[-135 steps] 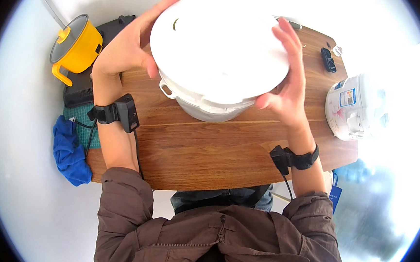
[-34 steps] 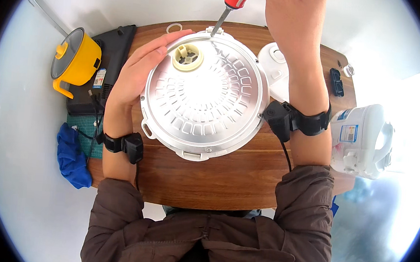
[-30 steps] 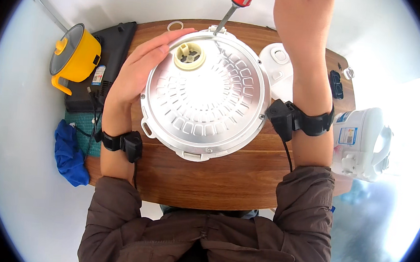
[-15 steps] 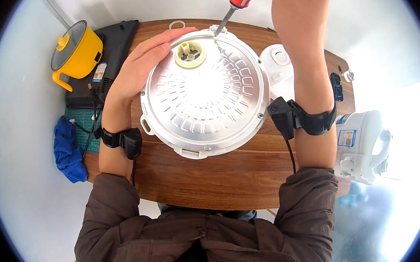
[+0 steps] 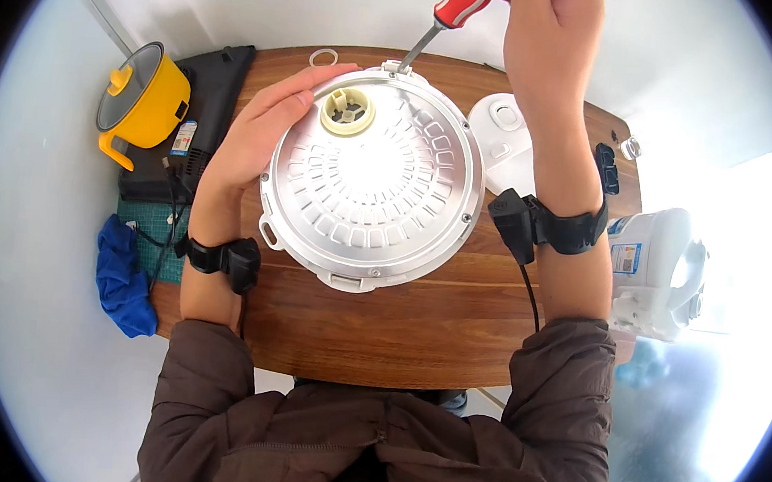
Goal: The person disassembles a white rice cooker by removing the lid and using a screwdriver to unscrew multiple fasteners from the lid and inner components. The person places removed screws on the table and separates the lid parts.
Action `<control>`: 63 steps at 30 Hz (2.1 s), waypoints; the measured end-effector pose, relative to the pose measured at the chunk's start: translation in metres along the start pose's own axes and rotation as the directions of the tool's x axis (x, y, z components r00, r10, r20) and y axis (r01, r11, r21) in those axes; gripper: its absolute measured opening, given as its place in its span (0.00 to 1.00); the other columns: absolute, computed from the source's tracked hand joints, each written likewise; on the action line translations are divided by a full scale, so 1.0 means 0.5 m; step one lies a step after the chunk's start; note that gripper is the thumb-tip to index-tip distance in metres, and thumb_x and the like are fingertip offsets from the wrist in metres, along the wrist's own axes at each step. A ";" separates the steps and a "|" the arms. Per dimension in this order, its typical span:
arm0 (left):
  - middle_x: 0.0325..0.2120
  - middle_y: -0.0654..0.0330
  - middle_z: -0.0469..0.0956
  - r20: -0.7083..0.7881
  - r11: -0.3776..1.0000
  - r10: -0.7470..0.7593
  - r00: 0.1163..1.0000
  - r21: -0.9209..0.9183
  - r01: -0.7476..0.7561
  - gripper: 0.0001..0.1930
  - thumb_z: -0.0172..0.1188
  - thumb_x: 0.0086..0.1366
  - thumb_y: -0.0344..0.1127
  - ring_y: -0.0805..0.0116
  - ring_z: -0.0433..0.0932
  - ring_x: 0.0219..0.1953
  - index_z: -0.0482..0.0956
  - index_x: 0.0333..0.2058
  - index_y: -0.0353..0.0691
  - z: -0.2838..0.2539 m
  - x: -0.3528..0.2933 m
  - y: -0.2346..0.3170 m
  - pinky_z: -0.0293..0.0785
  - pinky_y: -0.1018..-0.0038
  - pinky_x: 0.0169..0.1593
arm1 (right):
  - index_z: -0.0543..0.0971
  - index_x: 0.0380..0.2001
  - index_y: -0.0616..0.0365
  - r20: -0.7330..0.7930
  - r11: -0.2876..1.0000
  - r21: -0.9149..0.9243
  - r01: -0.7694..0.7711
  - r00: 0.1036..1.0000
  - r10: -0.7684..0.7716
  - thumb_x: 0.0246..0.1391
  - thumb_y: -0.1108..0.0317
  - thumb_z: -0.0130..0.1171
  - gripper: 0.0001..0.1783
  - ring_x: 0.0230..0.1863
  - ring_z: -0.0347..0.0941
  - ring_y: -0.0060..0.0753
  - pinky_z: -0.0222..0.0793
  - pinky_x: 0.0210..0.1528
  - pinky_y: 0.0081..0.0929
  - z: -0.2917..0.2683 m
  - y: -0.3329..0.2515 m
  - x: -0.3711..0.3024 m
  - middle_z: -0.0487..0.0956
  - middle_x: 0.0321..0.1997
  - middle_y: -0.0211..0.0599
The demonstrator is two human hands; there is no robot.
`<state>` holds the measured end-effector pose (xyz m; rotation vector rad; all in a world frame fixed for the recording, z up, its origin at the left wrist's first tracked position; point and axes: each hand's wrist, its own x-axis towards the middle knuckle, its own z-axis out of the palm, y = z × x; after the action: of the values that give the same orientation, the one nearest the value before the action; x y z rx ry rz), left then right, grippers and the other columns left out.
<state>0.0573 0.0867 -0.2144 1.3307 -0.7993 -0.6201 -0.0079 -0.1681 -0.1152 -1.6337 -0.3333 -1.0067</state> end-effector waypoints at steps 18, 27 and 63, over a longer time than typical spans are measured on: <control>0.56 0.56 0.77 -0.040 0.996 0.029 0.999 -0.089 -0.033 0.22 0.40 0.76 0.29 0.70 0.75 0.56 0.73 0.64 0.32 0.012 -0.001 -0.005 0.70 0.75 0.61 | 0.64 0.66 0.62 -0.169 0.995 -0.088 -0.039 0.985 0.024 0.77 0.54 0.46 0.26 0.38 0.84 0.36 0.82 0.42 0.30 0.019 -0.013 -0.025 0.82 0.39 0.45; 0.58 0.53 0.75 -0.063 0.993 0.086 0.994 0.092 -0.080 0.22 0.42 0.74 0.28 0.65 0.72 0.60 0.73 0.62 0.29 0.013 -0.001 0.006 0.64 0.72 0.65 | 0.64 0.66 0.66 -0.243 0.959 -0.282 -0.004 0.968 -0.068 0.76 0.48 0.42 0.32 0.35 0.83 0.32 0.83 0.40 0.27 0.038 0.002 -0.002 0.82 0.36 0.43; 0.56 0.53 0.79 -0.016 0.995 0.064 0.998 -0.078 -0.065 0.24 0.43 0.76 0.32 0.72 0.79 0.54 0.71 0.66 0.31 0.009 -0.004 -0.007 0.78 0.77 0.56 | 0.63 0.66 0.59 0.029 0.997 -0.078 0.015 0.999 -0.013 0.76 0.59 0.47 0.23 0.38 0.84 0.34 0.83 0.41 0.29 0.015 0.001 0.004 0.82 0.38 0.43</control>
<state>0.0525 0.0850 -0.2181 1.2317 -0.7955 -0.5852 -0.0028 -0.1620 -0.1141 -1.7198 -0.3290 -1.0189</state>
